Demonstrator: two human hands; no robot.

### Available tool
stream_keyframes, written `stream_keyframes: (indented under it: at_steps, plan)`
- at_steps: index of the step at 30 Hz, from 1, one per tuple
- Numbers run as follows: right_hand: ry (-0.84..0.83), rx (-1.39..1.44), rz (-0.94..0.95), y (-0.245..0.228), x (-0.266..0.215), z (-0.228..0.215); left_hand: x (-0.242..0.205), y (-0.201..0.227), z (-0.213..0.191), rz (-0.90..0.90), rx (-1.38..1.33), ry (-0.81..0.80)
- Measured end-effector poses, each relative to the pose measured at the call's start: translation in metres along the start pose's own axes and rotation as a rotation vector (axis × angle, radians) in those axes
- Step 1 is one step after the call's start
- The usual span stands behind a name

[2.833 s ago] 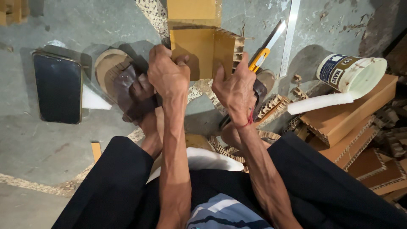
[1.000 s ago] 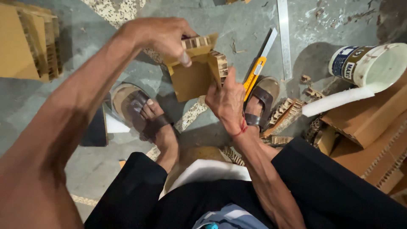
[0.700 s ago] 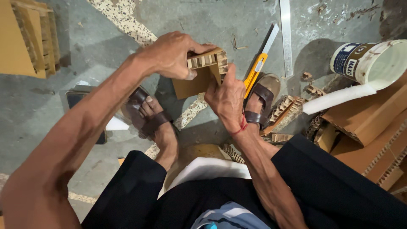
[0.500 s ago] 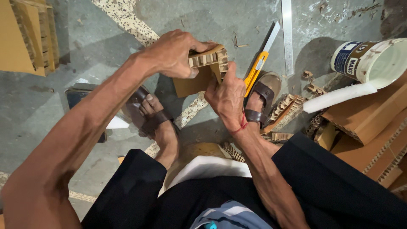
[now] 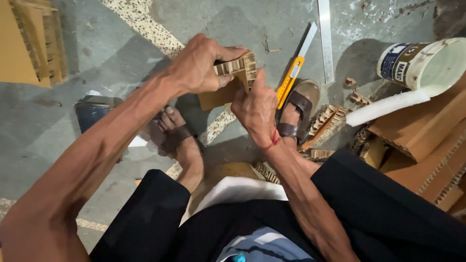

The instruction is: The person sits on the floor and uses a utility knife to trim the edges of a small cardboard piece. They then apply glue to the edges using a foam applicator and attach another piece of cardboard to form a box-like structure.

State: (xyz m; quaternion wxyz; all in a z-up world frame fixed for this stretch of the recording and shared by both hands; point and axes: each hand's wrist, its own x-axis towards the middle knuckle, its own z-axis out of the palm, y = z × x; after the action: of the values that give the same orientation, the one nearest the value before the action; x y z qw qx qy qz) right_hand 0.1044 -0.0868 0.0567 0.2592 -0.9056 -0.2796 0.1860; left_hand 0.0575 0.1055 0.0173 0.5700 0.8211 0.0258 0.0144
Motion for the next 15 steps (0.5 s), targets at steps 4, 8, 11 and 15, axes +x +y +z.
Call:
stream_keyframes:
  at_steps: [4,8,11,15]
  plan:
    - [-0.001,0.015,-0.014,0.003,0.0,0.001,0.006,0.006,-0.008,-0.119,0.075,-0.118]
    - [-0.005,0.028,-0.011,0.003,0.0,0.001,0.011,0.017,-0.012,-0.149,0.132,-0.145]
    - [-0.02,0.02,0.013,0.005,0.0,0.002,0.014,0.02,-0.011,-0.183,0.137,-0.145]
    - [-0.034,-0.026,0.029,0.005,0.001,0.003,0.012,0.024,-0.013,-0.169,0.117,-0.134]
